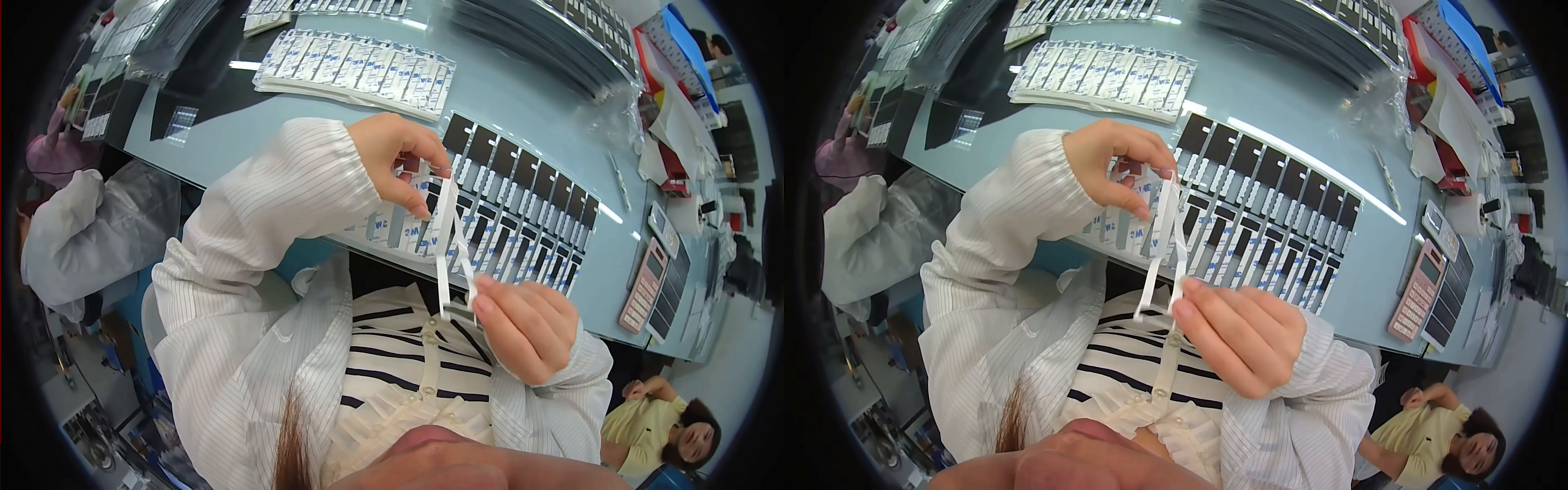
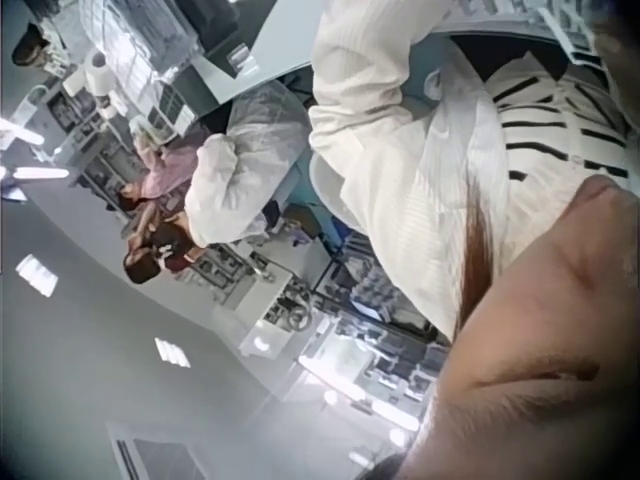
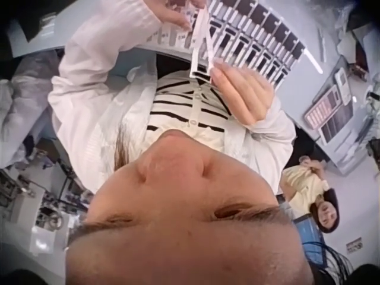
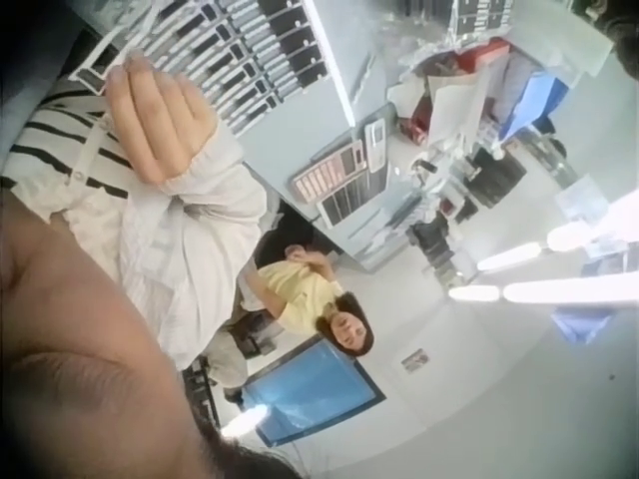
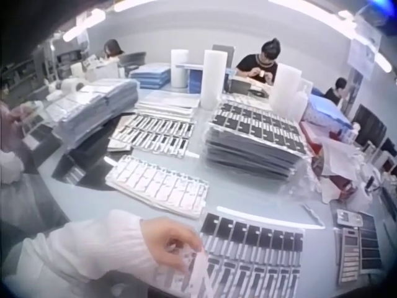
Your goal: Manually sorting and packaging small electronic or medical strips into a carrier frame at a production workstation.
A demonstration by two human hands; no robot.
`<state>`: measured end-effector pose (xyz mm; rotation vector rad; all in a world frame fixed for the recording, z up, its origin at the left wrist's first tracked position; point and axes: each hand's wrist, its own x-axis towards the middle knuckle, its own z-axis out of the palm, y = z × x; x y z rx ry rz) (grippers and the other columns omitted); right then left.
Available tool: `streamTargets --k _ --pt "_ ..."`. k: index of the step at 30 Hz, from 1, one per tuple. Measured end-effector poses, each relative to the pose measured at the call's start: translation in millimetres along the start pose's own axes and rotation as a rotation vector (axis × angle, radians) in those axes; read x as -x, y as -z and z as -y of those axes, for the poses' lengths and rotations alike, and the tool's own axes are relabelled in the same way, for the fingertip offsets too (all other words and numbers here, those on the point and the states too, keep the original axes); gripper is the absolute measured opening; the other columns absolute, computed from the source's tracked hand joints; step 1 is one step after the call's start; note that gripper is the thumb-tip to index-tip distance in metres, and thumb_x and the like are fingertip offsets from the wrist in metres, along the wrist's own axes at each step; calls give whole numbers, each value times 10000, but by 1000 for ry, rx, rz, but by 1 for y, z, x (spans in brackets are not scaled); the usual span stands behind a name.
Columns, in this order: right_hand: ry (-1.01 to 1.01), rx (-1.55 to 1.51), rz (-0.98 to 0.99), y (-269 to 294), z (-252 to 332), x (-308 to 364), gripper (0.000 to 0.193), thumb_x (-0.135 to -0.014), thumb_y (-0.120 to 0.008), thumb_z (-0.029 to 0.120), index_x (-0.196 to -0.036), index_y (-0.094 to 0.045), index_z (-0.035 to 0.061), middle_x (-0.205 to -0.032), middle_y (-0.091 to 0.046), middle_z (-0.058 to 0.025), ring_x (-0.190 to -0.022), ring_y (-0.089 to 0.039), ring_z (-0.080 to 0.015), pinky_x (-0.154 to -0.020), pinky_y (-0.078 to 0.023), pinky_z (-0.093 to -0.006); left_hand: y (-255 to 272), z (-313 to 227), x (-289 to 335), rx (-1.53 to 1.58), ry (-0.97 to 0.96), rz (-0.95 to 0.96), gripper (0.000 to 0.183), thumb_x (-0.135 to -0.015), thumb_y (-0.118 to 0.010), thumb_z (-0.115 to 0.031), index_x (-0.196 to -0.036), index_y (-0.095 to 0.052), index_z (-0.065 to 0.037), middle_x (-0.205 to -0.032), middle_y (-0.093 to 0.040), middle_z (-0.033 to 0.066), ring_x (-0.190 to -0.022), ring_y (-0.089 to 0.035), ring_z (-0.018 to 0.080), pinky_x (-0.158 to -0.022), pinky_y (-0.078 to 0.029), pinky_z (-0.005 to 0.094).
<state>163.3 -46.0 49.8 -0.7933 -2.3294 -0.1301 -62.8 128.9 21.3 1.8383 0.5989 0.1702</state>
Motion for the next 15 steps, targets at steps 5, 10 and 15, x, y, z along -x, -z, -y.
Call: streamTargets --k 5,10,15 --pt "-220 -421 -100 12 -2 3 234 -765 -726 -83 -991 -678 -50 -902 -732 -179 -669 -707 -237 -553 -541 -290 12 11 -9 -58 60 23 409 -717 -855 -54 -1101 -721 -13 -1117 -698 61 -771 -558 106 -681 -482 254" --pt "-878 -631 -354 19 -29 7 90 -966 -606 19 -1032 -630 -38 -892 -688 -183 -572 -612 -151 -487 -497 -237 19 15 -3 -21 -116 30 211 -850 -742 -71 -1056 -741 -27 -1012 -687 74 -765 -590 151 -714 -517 297" --pt "-1251 -792 -349 14 -90 7 161 -935 -684 53 -1065 -659 -40 -874 -704 -121 -559 -599 -117 -499 -466 -213 24 15 2 -73 -156 135 85 -844 -744 -65 -901 -760 -3 -970 -720 85 -770 -671 188 -698 -537 312"
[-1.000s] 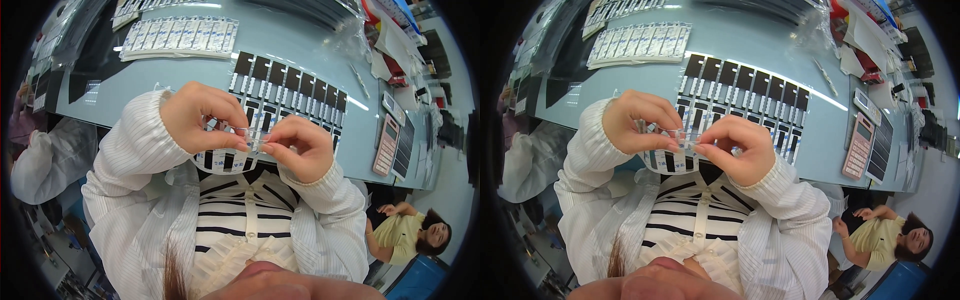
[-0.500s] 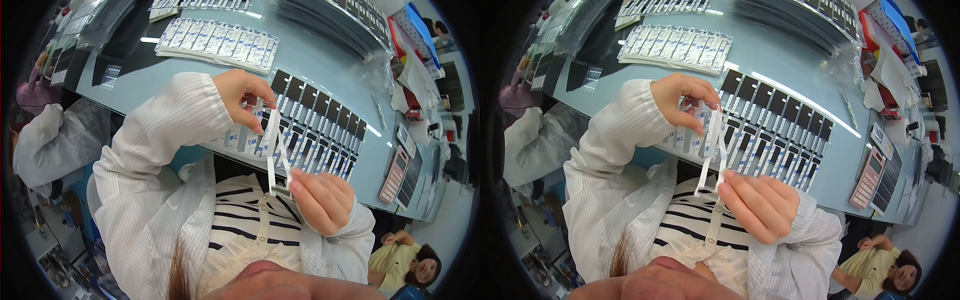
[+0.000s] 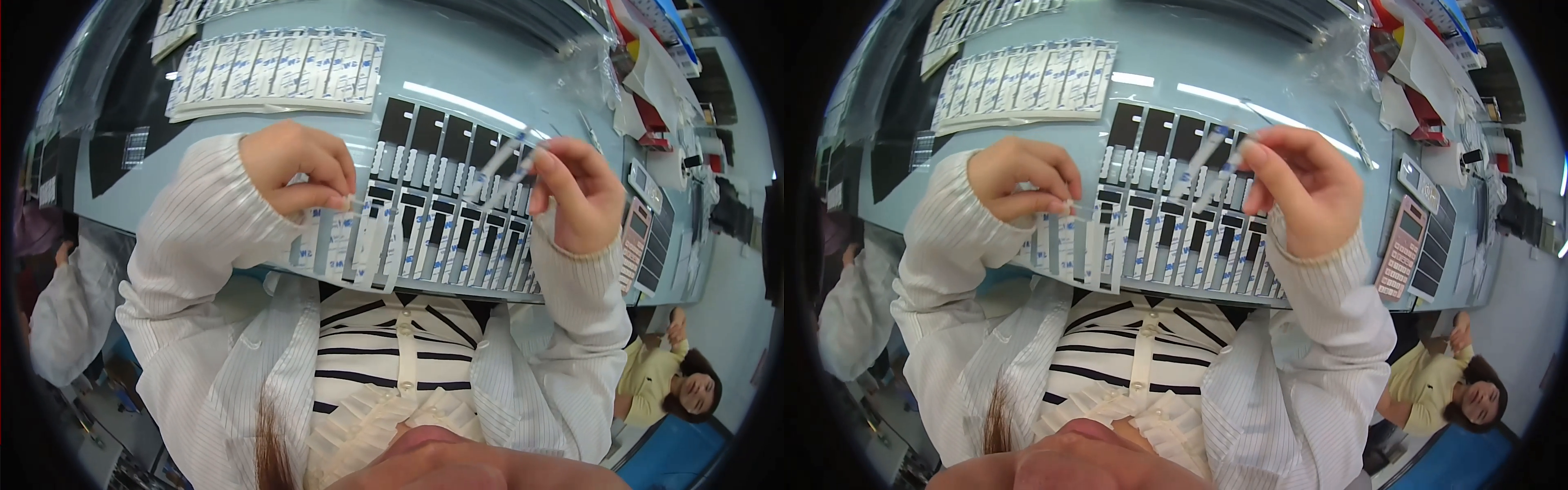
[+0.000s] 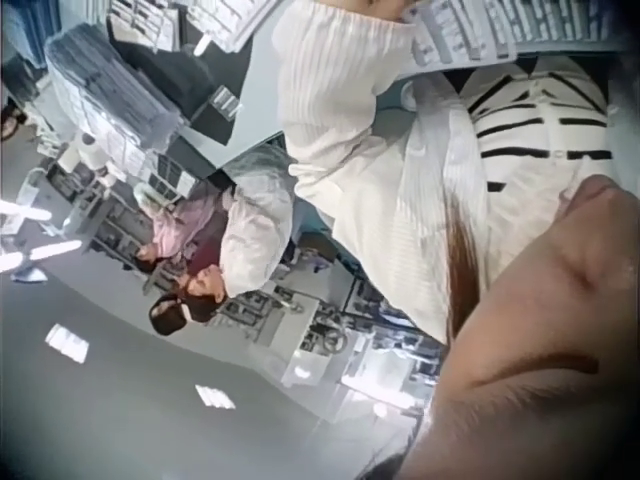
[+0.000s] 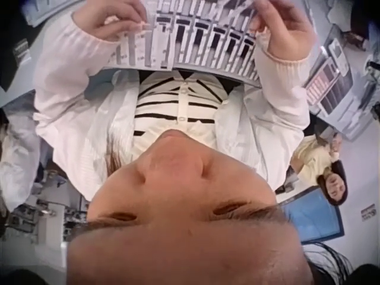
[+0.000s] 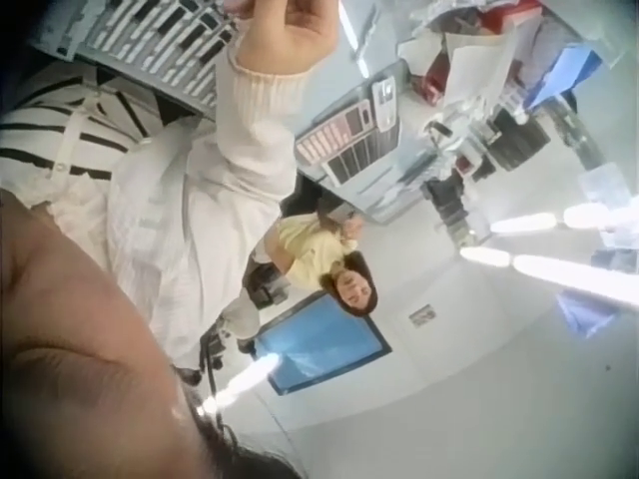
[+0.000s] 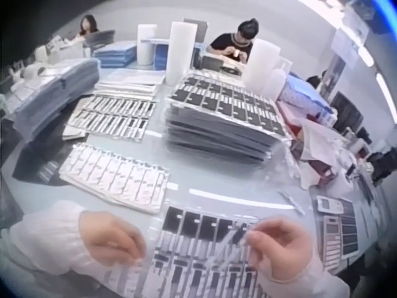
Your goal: Manually sorting and packaging small electronic or medical strips into a carrier frame at a production workstation.
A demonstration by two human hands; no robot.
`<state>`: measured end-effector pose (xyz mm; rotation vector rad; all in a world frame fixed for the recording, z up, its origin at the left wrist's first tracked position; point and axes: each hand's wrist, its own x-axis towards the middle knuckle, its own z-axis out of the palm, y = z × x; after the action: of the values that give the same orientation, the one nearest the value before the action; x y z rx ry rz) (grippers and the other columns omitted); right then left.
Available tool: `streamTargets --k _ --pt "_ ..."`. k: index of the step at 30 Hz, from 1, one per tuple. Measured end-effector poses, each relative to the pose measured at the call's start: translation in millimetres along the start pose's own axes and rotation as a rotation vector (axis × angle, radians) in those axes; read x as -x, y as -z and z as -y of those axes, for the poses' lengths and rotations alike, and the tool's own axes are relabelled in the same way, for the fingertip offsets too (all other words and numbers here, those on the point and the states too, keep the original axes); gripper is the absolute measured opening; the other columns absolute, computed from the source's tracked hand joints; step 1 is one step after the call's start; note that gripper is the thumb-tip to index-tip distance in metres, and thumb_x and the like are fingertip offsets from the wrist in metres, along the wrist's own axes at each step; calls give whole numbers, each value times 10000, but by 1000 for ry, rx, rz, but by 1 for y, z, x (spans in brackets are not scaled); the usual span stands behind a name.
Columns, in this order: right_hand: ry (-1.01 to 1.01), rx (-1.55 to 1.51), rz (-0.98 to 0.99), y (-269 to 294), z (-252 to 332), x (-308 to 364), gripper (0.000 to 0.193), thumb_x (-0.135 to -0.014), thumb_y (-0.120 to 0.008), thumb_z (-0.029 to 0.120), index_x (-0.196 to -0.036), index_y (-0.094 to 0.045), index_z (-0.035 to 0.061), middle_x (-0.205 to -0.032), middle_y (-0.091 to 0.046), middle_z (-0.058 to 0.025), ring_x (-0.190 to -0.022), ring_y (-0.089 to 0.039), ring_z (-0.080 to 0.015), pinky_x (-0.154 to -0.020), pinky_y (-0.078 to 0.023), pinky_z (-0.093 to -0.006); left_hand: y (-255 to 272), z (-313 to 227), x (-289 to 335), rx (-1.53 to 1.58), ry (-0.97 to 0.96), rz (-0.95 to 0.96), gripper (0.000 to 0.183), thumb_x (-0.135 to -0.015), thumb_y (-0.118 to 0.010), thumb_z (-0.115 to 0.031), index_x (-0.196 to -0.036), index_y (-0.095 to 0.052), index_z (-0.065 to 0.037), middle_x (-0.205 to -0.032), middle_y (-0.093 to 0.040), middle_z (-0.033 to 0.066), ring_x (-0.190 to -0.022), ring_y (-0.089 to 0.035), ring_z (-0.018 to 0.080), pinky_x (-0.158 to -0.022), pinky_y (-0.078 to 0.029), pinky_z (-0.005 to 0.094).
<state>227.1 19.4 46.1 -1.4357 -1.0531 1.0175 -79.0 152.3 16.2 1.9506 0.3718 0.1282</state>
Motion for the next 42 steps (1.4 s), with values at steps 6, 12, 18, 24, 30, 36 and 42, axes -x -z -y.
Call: streamTargets --k 6,12,18,24,30,36,42 --pt "-214 -47 181 -31 -12 -35 170 -915 -718 76 -1046 -682 -25 -857 -712 -102 -544 -602 -105 -501 -450 -202 -13 -5 -4 -131 -27 -43 100 -831 -763 -116 -812 -741 -20 -798 -696 88 -705 -676 263 -637 -531 349" --pt "-303 -136 291 -56 -28 -49 175 -914 -726 72 -1047 -680 -32 -865 -714 -99 -534 -598 -91 -491 -439 -190 -23 -9 1 -281 -96 -129 110 -776 -777 -54 -839 -691 -27 -895 -701 121 -719 -645 287 -630 -505 365" --pt "-316 -141 320 -57 -29 -49 177 -926 -697 36 -1066 -659 -64 -898 -713 -134 -555 -606 -82 -502 -469 -187 -28 -19 6 -415 -158 -160 202 -694 -794 -54 -830 -652 -8 -1066 -687 175 -681 -594 268 -614 -501 362" --pt "-324 -85 310 -55 -32 -48 176 -925 -698 45 -1060 -664 -63 -896 -711 -120 -579 -614 -72 -527 -485 -192 -36 -12 1 -465 -185 -157 270 -612 -799 -79 -821 -646 -4 -1080 -695 177 -693 -604 252 -574 -497 355" --pt "-322 -39 311 -58 -35 -49 169 -918 -704 43 -1055 -674 -51 -883 -714 -93 -576 -603 -57 -522 -478 -185 -38 -12 0 -497 -166 -176 293 -589 -791 -114 -814 -636 -8 -1060 -700 166 -691 -610 242 -555 -488 353" --pt "-272 -22 290 -59 -31 -48 150 -919 -707 5 -1046 -658 -58 -869 -709 -111 -546 -578 -52 -479 -447 -161 -34 -21 0 -533 -147 -159 220 -646 -757 -112 -782 -625 -1 -1025 -676 152 -752 -616 227 -588 -490 346" --pt "-255 -17 289 -58 -33 -47 152 -920 -710 7 -1047 -658 -58 -869 -714 -112 -543 -577 -50 -480 -447 -159 -37 -17 -2 -526 -172 -186 278 -610 -780 -143 -798 -628 -6 -1045 -704 164 -688 -614 229 -524 -453 343"
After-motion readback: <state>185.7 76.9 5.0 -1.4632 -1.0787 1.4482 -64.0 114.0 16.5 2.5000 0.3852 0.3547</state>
